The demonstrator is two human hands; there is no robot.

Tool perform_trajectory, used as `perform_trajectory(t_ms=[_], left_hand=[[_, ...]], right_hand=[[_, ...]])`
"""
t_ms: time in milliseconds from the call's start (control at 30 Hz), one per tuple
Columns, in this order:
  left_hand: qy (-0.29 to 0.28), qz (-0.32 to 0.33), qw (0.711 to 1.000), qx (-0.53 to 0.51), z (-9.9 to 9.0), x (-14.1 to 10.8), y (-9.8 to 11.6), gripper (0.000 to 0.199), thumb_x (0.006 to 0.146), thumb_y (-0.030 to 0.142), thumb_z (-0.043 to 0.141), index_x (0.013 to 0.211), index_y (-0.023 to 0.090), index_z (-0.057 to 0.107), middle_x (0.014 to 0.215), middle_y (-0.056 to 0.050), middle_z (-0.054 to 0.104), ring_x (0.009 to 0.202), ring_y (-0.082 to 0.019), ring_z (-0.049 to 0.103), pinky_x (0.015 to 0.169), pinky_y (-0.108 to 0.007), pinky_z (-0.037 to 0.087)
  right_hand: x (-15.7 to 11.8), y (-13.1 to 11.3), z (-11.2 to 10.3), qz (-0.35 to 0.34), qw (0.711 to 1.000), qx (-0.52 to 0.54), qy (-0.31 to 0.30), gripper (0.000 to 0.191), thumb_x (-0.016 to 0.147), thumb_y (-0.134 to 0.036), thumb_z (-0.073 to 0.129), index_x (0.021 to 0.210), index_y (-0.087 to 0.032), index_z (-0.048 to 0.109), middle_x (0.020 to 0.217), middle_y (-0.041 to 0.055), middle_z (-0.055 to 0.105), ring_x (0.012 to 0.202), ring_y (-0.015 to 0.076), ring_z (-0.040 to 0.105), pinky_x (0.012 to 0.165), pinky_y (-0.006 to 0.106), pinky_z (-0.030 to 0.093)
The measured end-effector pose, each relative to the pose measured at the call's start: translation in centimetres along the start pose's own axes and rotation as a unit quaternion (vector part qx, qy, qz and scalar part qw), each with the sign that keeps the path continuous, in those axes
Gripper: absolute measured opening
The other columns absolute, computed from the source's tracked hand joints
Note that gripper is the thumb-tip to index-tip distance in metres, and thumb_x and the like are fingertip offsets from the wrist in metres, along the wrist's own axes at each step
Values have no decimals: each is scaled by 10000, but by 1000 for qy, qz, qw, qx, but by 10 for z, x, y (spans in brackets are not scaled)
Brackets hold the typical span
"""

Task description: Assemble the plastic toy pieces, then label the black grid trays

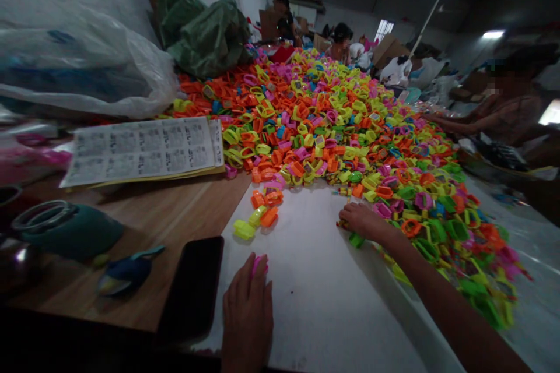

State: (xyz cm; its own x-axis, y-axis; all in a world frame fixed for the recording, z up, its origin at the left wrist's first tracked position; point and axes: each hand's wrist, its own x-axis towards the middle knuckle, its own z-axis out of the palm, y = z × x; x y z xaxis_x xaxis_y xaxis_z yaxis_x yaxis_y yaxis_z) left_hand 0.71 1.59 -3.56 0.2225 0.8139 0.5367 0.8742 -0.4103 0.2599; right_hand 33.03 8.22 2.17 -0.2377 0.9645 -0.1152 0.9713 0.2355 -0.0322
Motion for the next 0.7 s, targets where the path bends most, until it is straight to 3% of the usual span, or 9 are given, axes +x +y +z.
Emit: perform_trajectory(t_ms=[167,267,433,567,700], left_hand=[[4,-7,1000,-13,1,0,0,357,893,230,413,1241,181,477,1291,-149,506,1149,-263,493,891,-414,438],[5,-1,1000,-13,1,0,-1,357,892,230,418,1238,172,483,1286,-152,510,1145,-264,495,885,-412,442],[-2,-2,1000,-12,1,-1,-1,359,889,223,428,1240,167,486,1285,-149,511,1147,-261,493,892,-414,439],[-5,-2,1000,-5,1,-2,0,364,888,211,436,1246,166,478,1293,-147,503,1154,-261,485,888,-411,434],[4,-3,1000,-10,1,-3,0,355,888,204,438,1238,172,484,1285,-140,513,1153,-253,485,897,-400,426]], right_hand=[[9,-2,12,68,998,-1,0,162,866,-213,479,976,-128,561,942,90,627,862,153,566,754,230,382],[20,3,16,151,988,-1,26,200,902,-187,398,1037,-127,534,978,98,632,870,151,581,728,226,388],[44,27,14,310,948,-11,78,365,967,-294,250,1080,-77,521,1016,168,616,923,199,597,749,292,422],[59,40,18,342,937,1,65,299,927,-359,436,1072,-124,550,1020,79,618,897,167,602,787,343,483],[54,39,21,341,939,19,34,252,892,-349,520,1014,-139,587,1001,55,622,872,153,607,777,350,512]])
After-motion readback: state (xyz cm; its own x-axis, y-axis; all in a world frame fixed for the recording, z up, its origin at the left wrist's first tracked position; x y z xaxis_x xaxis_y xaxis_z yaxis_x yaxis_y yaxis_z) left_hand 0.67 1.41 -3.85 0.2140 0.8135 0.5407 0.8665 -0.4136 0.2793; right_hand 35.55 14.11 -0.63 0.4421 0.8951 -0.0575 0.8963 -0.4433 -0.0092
